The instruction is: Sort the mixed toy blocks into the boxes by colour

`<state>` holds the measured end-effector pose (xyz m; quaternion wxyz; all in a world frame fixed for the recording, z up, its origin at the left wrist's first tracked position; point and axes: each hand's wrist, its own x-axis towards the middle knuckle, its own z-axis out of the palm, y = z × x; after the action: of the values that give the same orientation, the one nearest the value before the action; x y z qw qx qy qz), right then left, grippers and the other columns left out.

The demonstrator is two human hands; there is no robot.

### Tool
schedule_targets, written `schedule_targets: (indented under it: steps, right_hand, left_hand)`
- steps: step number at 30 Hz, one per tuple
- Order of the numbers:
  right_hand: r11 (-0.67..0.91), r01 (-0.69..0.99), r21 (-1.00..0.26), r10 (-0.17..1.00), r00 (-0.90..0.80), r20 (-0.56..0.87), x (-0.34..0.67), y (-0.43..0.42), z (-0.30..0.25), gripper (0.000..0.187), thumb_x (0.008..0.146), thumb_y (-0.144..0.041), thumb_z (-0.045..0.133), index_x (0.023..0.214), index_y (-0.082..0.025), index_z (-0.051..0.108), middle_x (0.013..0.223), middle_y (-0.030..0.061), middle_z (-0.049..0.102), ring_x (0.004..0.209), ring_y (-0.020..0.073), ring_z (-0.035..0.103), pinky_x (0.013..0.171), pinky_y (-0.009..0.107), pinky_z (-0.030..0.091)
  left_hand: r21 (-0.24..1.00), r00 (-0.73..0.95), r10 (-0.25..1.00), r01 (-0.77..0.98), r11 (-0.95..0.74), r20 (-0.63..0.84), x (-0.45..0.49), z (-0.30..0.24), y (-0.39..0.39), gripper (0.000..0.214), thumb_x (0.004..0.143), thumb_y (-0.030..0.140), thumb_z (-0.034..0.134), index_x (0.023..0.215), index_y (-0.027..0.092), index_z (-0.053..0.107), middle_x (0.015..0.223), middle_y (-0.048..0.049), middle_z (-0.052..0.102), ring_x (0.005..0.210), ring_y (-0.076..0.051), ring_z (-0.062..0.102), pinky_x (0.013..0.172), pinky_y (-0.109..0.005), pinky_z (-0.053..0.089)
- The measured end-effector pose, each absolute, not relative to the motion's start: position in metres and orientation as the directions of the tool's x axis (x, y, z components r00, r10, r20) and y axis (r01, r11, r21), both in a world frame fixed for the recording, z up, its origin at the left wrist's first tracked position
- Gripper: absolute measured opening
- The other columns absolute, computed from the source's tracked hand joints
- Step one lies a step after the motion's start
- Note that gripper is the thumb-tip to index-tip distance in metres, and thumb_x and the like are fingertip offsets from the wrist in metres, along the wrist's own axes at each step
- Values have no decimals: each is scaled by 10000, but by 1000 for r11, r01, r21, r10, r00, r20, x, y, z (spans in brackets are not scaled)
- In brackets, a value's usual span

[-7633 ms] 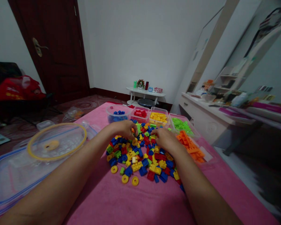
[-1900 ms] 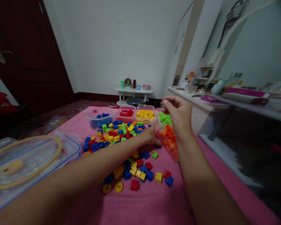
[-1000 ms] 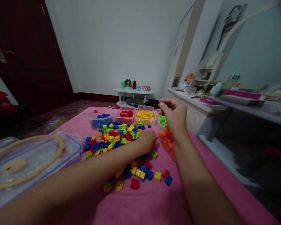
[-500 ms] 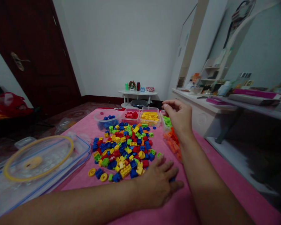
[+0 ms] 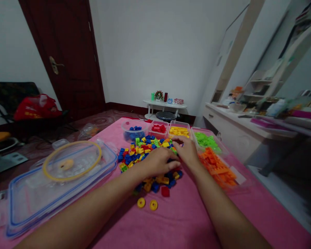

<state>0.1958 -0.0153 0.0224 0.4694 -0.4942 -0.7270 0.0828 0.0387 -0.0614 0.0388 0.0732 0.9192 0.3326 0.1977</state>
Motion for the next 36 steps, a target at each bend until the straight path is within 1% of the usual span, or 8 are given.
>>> schedule_targets:
  steps: [4, 8, 12, 20, 27, 30, 33, 36]
  right_hand:
    - [553, 702, -449, 798, -291, 528, 184, -11, -6, 389, 759, -185, 525, 1133, -209, 633, 1207, 79, 597, 1134, 223, 512, 989, 407, 373]
    - [557, 744, -369, 804, -372, 464, 174, -15, -11, 439, 800, -199, 504, 1234, -222, 569, 1328, 93, 489, 1195, 230, 452, 999, 407, 353]
    - [531, 777, -337, 818, -366, 444, 174, -18, -5, 338, 785, -193, 535, 1100, -235, 651, 1119, 72, 587, 1058, 210, 521, 919, 361, 396]
    - [398, 861, -315, 858, -229, 460, 191, -18, 8, 318, 759, -414, 588, 1017, -256, 683, 949, 60, 632, 857, 212, 573, 730, 328, 430]
    - [403, 808, -430, 886, -226, 404, 188, -29, 44, 205, 721, -307, 550, 815, -189, 690, 599, -6, 586, 559, 136, 525, 530, 244, 361]
    - [466, 808, -360, 880, -380, 286, 177, -39, 43, 195, 694, -251, 569, 828, -220, 708, 699, 12, 632, 643, 150, 566, 573, 244, 380]
    - [479, 847, -228, 872, -431, 232, 169, -45, 31, 325, 662, -204, 595, 964, -256, 703, 922, 52, 647, 806, 192, 590, 663, 269, 400]
    - [455, 877, -151, 882, -421, 212, 165, -47, 24, 354, 664, -178, 566, 986, -264, 686, 957, 63, 628, 826, 207, 589, 671, 285, 394]
  left_hand:
    - [247, 346, 879, 867, -433, 327, -8, 62, -34, 281, 834, 300, 462, 949, 211, 702, 921, -63, 697, 834, -178, 614, 736, -252, 426]
    - [153, 161, 984, 973, -171, 75, -46, 63, -18, 276, 715, 263, 577, 956, 241, 709, 897, -66, 698, 853, -203, 620, 726, -255, 436]
    - [193, 241, 965, 956, -219, -101, -55, 54, -16, 381, 656, 298, 625, 1025, 228, 689, 858, -73, 697, 778, -203, 627, 689, -253, 448]
    - [156, 273, 954, 944, -289, 122, -38, 43, -22, 369, 662, 261, 614, 1024, 215, 666, 1003, -99, 665, 910, -256, 617, 756, -309, 468]
    - [459, 301, 939, 820, -343, 164, -42, 41, -9, 356, 622, 199, 638, 975, 180, 685, 888, -48, 668, 759, -172, 606, 656, -231, 451]
    - [668, 321, 940, 676, -310, 111, -40, 42, -7, 354, 610, 209, 668, 958, 142, 665, 736, -18, 638, 628, -130, 569, 583, -221, 443]
    - [907, 327, 943, 411, -89, -56, -35, 43, -9, 327, 606, 216, 701, 912, 118, 640, 609, 13, 578, 521, -92, 515, 527, -219, 440]
    - [985, 362, 919, 123, 118, -156, -32, 43, -12, 314, 585, 232, 748, 850, 114, 628, 644, 2, 592, 546, -82, 529, 562, -232, 474]
